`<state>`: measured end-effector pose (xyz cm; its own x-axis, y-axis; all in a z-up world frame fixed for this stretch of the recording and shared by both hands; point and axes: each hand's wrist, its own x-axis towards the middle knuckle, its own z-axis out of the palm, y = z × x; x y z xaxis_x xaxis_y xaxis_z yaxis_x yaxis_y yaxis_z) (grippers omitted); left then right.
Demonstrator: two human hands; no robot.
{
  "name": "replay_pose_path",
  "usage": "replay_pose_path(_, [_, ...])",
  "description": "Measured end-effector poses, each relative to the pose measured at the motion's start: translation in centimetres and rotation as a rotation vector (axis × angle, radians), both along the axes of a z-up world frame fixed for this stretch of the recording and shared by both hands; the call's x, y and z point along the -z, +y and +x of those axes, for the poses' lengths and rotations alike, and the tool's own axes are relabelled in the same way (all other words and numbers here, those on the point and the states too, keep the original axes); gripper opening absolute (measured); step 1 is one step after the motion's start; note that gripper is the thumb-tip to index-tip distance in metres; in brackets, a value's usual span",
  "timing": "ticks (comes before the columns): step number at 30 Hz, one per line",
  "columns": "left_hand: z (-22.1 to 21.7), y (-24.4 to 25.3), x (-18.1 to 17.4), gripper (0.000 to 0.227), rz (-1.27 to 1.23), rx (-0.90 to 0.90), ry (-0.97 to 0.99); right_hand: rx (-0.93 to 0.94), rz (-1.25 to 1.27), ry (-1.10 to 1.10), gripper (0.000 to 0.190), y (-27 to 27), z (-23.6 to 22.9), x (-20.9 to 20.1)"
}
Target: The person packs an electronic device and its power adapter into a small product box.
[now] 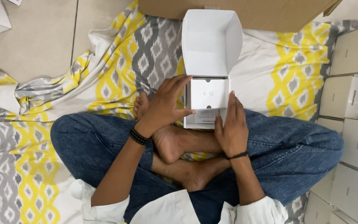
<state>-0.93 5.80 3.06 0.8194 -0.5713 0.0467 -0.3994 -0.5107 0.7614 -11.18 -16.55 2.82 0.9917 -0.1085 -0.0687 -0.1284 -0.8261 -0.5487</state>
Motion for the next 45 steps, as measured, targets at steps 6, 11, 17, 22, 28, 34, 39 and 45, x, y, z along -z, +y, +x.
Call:
replay_pose_path(6, [0.0,-0.3,0.7,0.092,0.099,-0.011,0.044,0.029,0.037,0.073,0.075,0.2,0.5,0.1])
replay_pose_path(11, [-0.9,-0.5,0.7,0.091,0.130,-0.062,-0.029,0.018,0.017,0.007,0.075,0.1,0.3,0.6])
replay_pose_path(17, [-0.9,-0.4,0.5,0.091,0.090,-0.071,-0.056,0.038,0.020,0.012,0.073,0.1,0.4,0.4])
replay_pose_path(22, [0.0,-0.3,-1.3,0.091,0.161,-0.057,-0.006,0.017,0.021,-0.032,0.072,0.1,0.3,0.7])
replay_pose_path(28, [0.5,-0.9,-0.1,0.091,0.284,-0.051,-0.106,0.018,0.009,-0.010,0.075,0.0,0.4,1.0])
replay_pose_path(34, [0.2,1.3,2.8,0.096,-0.032,0.006,0.226,0.010,0.024,0.021,0.076,0.0,0.3,0.5])
replay_pose_path(39, [-2.4,1.0,2.9,0.104,-0.284,-0.039,0.346,-0.125,-0.207,-0.207,0.076,0.3,1.1,-2.3])
replay_pose_path(45, [-5.0,1.2,4.3,0.091,-0.286,-0.088,0.434,-0.525,0.104,-0.077,0.079,1.8,7.2,-5.5])
